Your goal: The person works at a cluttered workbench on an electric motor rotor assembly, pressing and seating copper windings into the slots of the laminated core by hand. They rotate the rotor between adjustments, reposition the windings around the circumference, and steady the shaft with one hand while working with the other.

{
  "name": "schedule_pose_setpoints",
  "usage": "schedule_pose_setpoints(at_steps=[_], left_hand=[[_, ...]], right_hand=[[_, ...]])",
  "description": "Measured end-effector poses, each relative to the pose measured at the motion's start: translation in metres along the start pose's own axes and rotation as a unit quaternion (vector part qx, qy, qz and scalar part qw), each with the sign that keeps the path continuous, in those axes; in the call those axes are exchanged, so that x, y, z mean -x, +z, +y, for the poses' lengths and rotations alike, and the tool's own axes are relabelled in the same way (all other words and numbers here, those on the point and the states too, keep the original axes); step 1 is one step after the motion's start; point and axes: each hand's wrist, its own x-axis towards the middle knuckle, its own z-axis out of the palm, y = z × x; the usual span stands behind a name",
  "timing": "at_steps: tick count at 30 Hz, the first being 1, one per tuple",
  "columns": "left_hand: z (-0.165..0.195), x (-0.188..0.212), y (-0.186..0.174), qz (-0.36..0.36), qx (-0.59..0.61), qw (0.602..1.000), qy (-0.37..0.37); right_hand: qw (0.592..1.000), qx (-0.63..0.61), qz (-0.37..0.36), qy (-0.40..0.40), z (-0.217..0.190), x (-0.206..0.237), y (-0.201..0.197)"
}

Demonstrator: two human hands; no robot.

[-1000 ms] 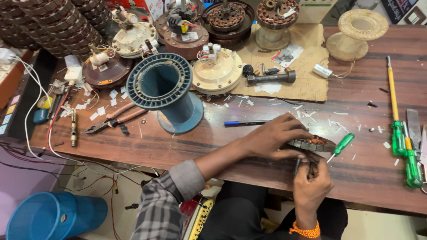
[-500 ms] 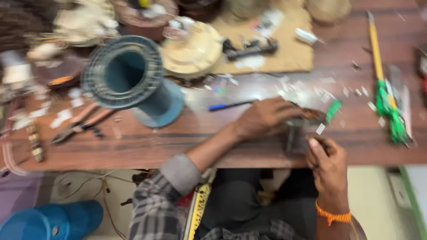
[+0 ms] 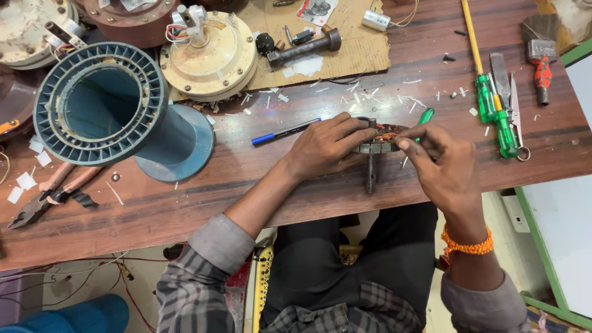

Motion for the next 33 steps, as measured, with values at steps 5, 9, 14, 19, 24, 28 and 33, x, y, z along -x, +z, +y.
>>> schedule_pose_setpoints(at_steps=[5, 9, 14, 19, 24, 28, 33], left_hand=[[-0.002, 0.002, 0.006, 0.004, -0.036, 0.999, 0.017], [-0.003, 0.005, 0.005, -0.010, -0.035, 0.999, 0.007], [-0.006, 0.001, 0.008, 0.048, 0.222, 0.957, -0.182], [0.001, -0.015, 0.028, 0.087, 0.454, 0.793, -0.396], [-0.008, -0.025, 0.023, 0.062, 0.548, 0.755, -0.356], [-0.026, -0.022, -0.001, -0.036, 0.502, 0.827, -0.251], [-0.030, -0.022, -0.004, -0.085, 0.413, 0.873, -0.243]], right_hand=[[0.995, 0.078, -0.046, -0.047, 0.009, -0.031, 0.002], [0.981, 0.087, -0.062, -0.160, 0.013, -0.067, 0.007], [0.946, 0.142, -0.076, -0.279, 0.006, -0.087, 0.005], [0.917, 0.188, -0.027, -0.351, -0.002, -0.076, 0.003], [0.919, 0.206, -0.029, -0.335, -0.011, -0.067, -0.003], [0.948, 0.161, -0.115, -0.251, -0.021, -0.043, -0.007], [0.936, 0.189, -0.066, -0.289, -0.028, -0.011, -0.006]])
